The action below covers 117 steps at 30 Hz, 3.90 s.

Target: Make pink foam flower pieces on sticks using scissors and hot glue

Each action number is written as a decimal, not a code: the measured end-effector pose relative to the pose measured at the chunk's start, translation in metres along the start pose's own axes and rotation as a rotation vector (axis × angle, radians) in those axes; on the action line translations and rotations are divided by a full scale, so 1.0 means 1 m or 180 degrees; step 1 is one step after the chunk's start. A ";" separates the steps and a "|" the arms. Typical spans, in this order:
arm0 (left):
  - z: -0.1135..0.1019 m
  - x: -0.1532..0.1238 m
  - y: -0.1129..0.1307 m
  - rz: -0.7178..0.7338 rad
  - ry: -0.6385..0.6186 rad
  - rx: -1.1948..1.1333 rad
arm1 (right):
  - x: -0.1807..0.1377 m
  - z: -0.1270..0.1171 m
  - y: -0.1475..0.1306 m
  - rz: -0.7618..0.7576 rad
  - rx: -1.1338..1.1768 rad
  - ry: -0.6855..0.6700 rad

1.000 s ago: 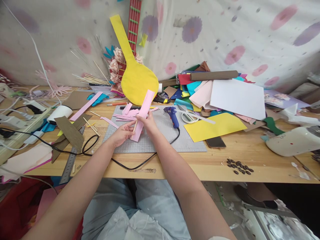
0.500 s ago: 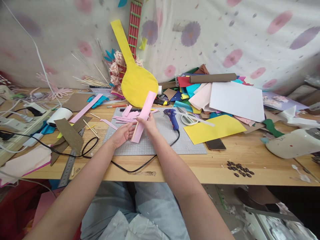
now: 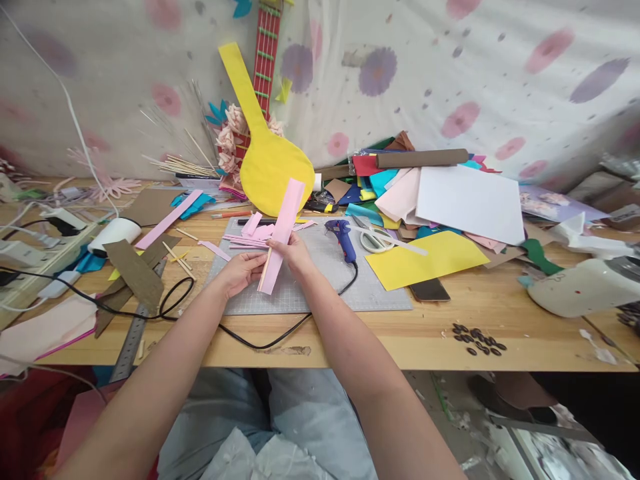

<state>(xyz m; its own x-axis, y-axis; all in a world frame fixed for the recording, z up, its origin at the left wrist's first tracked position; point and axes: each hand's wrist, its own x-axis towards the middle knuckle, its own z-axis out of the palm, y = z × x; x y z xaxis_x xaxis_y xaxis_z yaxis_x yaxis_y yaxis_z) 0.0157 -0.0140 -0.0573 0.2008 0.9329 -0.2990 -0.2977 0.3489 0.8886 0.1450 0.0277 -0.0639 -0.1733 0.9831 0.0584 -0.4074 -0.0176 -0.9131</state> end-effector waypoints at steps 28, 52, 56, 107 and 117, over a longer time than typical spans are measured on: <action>-0.010 0.011 -0.005 0.1563 0.1099 -0.0932 | -0.006 0.009 0.028 -0.0015 -0.1623 -0.0281; -0.010 0.008 -0.007 0.1390 0.0707 -0.0559 | -0.009 0.003 0.023 -0.0107 -0.2013 -0.0218; -0.011 0.007 -0.008 0.1353 0.0718 -0.0433 | -0.011 0.002 0.021 -0.0133 -0.2182 -0.0330; -0.006 0.012 -0.006 0.1342 0.1001 -0.0780 | -0.024 0.012 0.017 -0.0976 -0.3734 0.0015; -0.007 0.013 -0.008 0.1303 0.1158 -0.0802 | -0.019 0.012 0.019 -0.0931 -0.3498 -0.0237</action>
<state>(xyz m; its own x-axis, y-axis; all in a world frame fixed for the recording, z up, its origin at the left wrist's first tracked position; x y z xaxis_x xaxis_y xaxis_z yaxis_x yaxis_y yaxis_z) 0.0145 -0.0044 -0.0703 -0.2957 0.9511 -0.0894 -0.5044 -0.0760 0.8601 0.1300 0.0066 -0.0772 -0.2687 0.9094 0.3174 0.5587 0.4156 -0.7177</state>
